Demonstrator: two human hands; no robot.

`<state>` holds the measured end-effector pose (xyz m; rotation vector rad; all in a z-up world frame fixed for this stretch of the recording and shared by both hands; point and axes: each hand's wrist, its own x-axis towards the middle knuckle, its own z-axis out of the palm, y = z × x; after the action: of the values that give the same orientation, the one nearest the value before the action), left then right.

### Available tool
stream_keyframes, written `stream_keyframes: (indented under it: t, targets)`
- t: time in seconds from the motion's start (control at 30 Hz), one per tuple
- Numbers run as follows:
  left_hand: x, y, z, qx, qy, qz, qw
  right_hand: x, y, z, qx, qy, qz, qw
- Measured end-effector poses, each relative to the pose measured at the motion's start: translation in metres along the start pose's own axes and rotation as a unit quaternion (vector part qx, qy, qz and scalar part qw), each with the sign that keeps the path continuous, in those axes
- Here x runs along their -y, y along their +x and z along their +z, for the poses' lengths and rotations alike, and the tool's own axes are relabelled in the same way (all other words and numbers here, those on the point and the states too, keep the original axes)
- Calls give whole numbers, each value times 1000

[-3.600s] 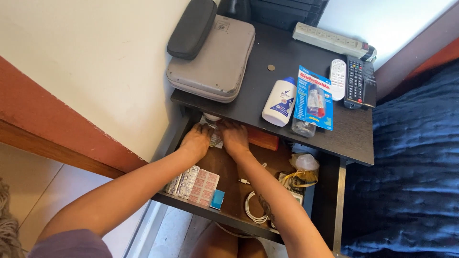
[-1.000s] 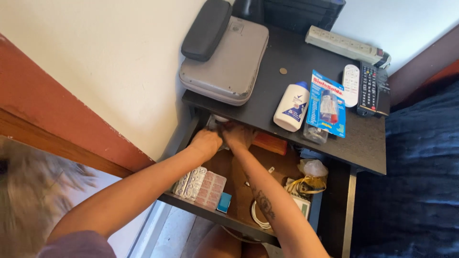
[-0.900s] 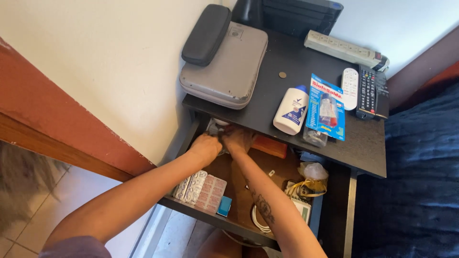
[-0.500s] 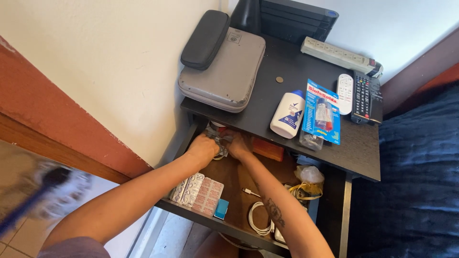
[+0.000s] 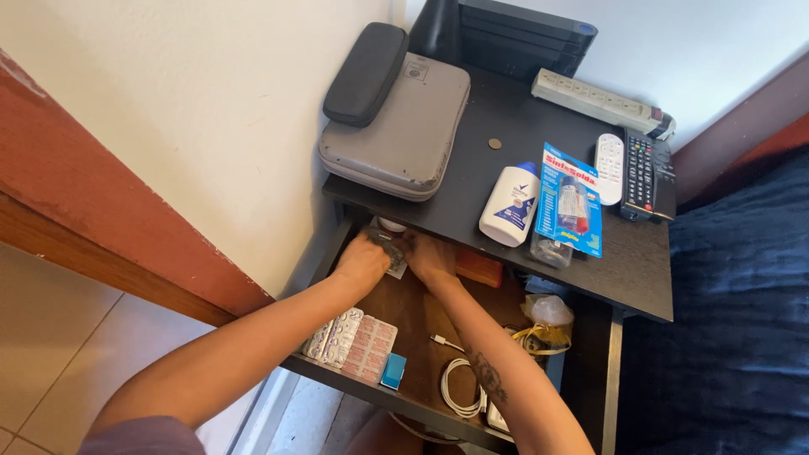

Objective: The person organizes various small items from a bed into a bedside drawer. They coil a black power adapter cable and place it in the drawer, then move a white bottle, a small blue box, a blister pack, a small orange pouch, a yellow cloth, and a white earphone cable into the drawer one by one.

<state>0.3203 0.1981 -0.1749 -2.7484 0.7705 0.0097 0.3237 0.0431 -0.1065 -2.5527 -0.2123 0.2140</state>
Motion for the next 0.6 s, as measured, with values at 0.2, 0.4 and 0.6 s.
stream_keyframes:
  t: [0.2,0.4,0.6]
  targets:
    - [1,-5,-8,3,17,-13,1000,-18,-12,-5,55,-9,-57,997]
    - [6,-13,-42,18,35,12,999,-46,-15,13,-37,-115,-329,937]
    - [10,-30,-84,9,96,19,995,-49,-2,31,-92,-175,-340,919]
